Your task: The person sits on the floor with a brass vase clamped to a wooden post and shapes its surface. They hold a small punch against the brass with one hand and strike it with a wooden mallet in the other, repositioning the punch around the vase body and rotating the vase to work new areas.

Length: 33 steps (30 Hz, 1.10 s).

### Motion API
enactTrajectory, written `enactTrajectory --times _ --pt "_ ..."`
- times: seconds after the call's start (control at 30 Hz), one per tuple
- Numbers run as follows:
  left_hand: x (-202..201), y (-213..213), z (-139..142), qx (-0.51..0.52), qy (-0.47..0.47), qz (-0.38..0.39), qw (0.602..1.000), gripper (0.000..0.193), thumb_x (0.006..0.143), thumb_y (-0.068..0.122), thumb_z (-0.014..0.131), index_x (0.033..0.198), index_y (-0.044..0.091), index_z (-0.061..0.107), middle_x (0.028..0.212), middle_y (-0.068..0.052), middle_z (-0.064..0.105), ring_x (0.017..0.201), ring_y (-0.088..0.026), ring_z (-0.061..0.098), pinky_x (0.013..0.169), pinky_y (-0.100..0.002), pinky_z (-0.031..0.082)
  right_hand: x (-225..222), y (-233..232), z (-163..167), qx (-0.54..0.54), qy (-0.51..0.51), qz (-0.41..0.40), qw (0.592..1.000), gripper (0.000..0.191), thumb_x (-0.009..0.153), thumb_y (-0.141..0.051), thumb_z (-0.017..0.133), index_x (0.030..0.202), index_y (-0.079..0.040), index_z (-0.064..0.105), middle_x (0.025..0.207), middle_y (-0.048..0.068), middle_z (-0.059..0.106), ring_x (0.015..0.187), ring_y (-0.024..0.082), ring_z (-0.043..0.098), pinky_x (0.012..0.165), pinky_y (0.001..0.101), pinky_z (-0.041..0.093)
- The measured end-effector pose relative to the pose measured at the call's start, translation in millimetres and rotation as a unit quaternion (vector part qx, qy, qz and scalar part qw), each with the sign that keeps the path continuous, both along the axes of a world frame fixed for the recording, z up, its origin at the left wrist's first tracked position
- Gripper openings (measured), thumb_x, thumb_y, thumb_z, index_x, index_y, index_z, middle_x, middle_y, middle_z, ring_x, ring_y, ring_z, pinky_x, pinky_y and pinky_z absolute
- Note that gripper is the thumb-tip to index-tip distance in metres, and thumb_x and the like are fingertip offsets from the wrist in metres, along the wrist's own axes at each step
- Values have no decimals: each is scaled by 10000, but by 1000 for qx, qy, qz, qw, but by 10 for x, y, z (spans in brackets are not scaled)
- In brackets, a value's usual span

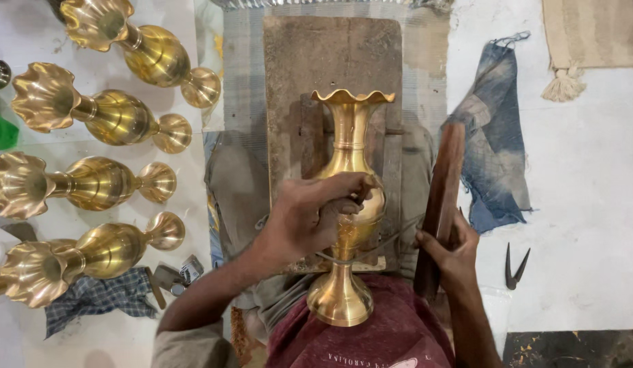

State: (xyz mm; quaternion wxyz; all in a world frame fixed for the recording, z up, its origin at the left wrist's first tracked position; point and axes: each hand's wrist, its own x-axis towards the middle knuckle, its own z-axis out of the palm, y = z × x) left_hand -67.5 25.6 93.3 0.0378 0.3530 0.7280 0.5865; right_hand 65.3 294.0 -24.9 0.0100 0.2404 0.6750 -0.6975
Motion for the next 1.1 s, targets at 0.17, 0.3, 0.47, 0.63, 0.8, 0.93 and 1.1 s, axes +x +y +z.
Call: enactTrajectory --times 0.17,0.3,0.47,0.63,0.8,0.93,1.1 --pt "-182 36 -14 -216 76 -98 969 639 754 -87 666 1333 182 695 650 -56 704 520 -173 645 463 -355 522 422 -117 77 124 60 27 990 470 783 68 779 1228 64 629 1005 106 720 885 160 694 778 280 576" --pt "-235 26 -33 -226 99 -126 961 676 758 -102 637 1333 249 692 666 -28 719 502 -138 623 456 -332 521 487 -169 429 192 106 -15 976 686 750 55 793 1400 81 575 1026 120 723 916 152 695 839 270 575" --pt "-327 40 -39 -188 81 -178 963 657 756 -86 619 1336 216 682 724 -39 742 480 -116 613 447 -285 527 694 -204 712 187 173 -42 966 282 864 54 762 1126 73 660 989 163 753 863 211 755 833 295 628" --pt "-377 49 5 -164 123 -228 952 553 841 -66 619 1312 216 691 803 -35 756 555 -100 649 491 -269 519 802 -410 755 469 139 -33 871 435 689 76 745 1102 186 663 977 258 700 826 304 740 677 340 574" --pt "-520 163 12 -202 143 -322 914 443 845 -17 658 1241 174 718 651 -39 709 523 -140 644 419 -327 474 885 -715 646 429 65 -88 897 229 798 73 771 998 109 665 828 172 674 678 224 655 608 287 514" --pt "-578 240 -7 -194 158 -382 890 351 873 -7 653 1172 159 733 682 -34 711 582 -127 674 434 -290 497 1027 -821 400 319 144 -153 924 204 893 54 732 1065 64 623 888 127 681 781 175 668 734 269 559" --pt "-658 350 -54 -146 140 -414 887 521 854 -108 593 1291 153 704 761 -42 716 703 -136 708 493 -245 556 1122 -773 144 338 110 -116 928 369 759 18 769 1097 93 643 912 113 689 809 174 671 743 304 545"
